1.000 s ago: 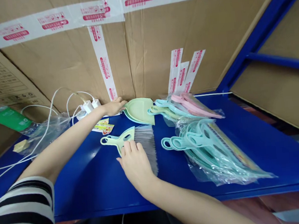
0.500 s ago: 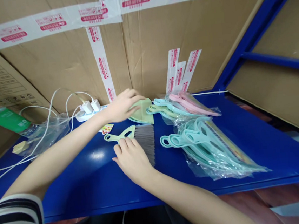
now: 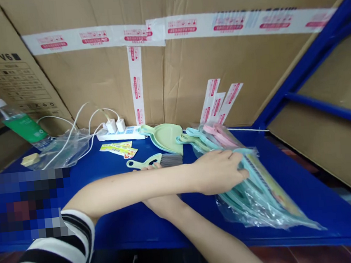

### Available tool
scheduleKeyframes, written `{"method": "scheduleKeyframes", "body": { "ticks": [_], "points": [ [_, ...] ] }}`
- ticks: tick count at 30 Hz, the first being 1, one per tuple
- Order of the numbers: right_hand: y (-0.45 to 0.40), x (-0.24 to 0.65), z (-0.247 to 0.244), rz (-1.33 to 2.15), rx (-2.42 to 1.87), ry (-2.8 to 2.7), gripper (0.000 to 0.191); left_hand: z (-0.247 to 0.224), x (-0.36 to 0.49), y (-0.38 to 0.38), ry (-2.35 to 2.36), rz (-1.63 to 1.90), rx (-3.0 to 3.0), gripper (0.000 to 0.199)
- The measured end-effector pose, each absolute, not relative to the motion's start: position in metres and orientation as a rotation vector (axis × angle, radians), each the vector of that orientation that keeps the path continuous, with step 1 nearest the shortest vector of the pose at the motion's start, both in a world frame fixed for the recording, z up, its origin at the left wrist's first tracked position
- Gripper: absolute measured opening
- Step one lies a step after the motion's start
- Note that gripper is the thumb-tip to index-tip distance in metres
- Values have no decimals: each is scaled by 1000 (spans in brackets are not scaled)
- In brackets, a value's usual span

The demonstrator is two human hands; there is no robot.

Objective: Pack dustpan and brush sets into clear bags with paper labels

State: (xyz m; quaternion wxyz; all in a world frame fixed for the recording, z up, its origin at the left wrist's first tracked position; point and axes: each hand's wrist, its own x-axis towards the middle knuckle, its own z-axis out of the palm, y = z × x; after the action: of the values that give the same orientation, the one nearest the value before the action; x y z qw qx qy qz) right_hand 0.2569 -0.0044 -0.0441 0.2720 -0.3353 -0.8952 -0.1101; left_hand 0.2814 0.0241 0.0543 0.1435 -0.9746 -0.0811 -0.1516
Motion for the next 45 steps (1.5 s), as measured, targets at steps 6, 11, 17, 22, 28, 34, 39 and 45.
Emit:
{"method": "scheduleKeyframes", "body": {
  "ticks": [6,11,17,22,28,34,39,45],
  "points": [
    [-28,245,-20,-391,-420,-2394,25,80,165,23,-641,-324,-2756,32],
    [-28,260,1,-432,-459,-2189,26,54,46,22,-968,-434,-2671,39],
    [0,273,-1,-118,-943,-2223,18,29,-19,13,-1049,-399,-2775,40],
    [1,264,-7,41,-978,-2286,30,20,-24,11,-1047,-456,-2805,39],
    [6,279,-1,74,-1209,-2040,22,12,-34,6,-1096,-537,-2763,38],
    [6,278,-5,120,-1298,-2025,17,11,-33,6,-1058,-532,-2667,37],
    [2,271,-7,198,-1284,-2064,27,12,-31,4,-1046,-496,-2717,38],
    [6,279,-9,8,-1265,-2065,28,12,-32,3,-1035,-500,-2704,39]
  ]
}}
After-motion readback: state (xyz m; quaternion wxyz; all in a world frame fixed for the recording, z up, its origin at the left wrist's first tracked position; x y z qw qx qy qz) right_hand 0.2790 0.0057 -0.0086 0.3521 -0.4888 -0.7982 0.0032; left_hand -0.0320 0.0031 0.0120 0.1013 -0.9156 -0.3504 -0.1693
